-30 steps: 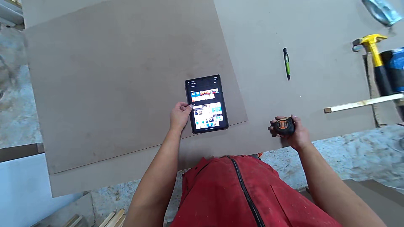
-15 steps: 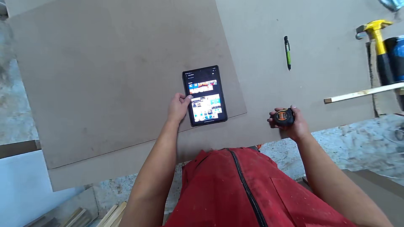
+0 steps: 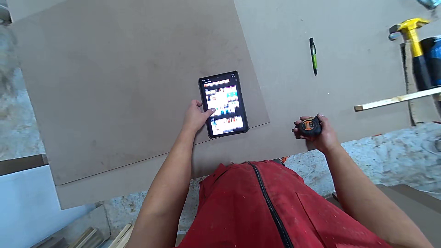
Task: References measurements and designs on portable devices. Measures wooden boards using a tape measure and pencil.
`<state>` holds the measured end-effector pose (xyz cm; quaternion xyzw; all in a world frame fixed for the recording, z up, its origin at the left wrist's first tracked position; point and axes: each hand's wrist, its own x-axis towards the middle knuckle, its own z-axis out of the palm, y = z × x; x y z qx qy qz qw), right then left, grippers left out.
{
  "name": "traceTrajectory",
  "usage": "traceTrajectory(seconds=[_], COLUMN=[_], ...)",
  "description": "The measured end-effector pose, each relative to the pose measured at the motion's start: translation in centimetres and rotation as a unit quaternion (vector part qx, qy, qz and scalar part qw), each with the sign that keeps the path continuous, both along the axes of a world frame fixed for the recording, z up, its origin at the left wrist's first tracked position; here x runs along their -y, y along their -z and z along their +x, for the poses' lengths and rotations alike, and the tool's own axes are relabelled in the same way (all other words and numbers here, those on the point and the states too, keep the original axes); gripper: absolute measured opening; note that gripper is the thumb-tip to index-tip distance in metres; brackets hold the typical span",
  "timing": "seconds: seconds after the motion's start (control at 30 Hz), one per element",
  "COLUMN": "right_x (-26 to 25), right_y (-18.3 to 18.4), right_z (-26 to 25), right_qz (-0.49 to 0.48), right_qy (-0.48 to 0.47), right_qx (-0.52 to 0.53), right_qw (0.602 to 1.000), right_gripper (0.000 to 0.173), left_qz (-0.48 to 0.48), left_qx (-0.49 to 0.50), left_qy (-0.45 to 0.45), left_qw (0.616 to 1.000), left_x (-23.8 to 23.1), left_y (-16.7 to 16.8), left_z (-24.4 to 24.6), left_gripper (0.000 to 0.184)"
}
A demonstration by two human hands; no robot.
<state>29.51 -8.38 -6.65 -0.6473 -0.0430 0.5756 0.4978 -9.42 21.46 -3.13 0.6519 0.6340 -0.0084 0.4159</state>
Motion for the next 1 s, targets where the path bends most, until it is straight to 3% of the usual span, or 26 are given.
traceTrajectory(seconds=[0.17,0.23,0.4,0.77,1.0], right_x=[0.0,0.0,-0.1,0.0,0.0], right_y=[0.0,0.1,-0.1,0.1,0.2], right_z=[0.1,0.1,0.1,0.2,0.2], right_qz=[0.003,0.0,-0.005,-0.003,-0.004], right_qy=[-0.001,-0.007,0.0,0.0,0.008], right_qx=[0.007,0.011,0.005,-0.002,-0.011], right_qw=[1.0,1.0,1.0,1.0,1.0], right_gripper=[0.077,0.076,0.076,0.077,0.077], left_qz=[-0.01,-0.01,0.0,-0.004,-0.013], left_qx=[0.003,0.006,-0.016,-0.022,-0.016], left_qy=[0.031,0.028,-0.023,0.001,-0.009], left_qw=[0.999,1.0,1.0,1.0,1.0], left_x=[-0.2,-0.2,-0.2,-0.4,-0.3], left_y=[-0.1,0.1,0.2,0.0,-0.4], left_z=[-0.3,-0.4,0.5,0.3,0.7], left_gripper=[0.089,0.086,0.059,0.07,0.068])
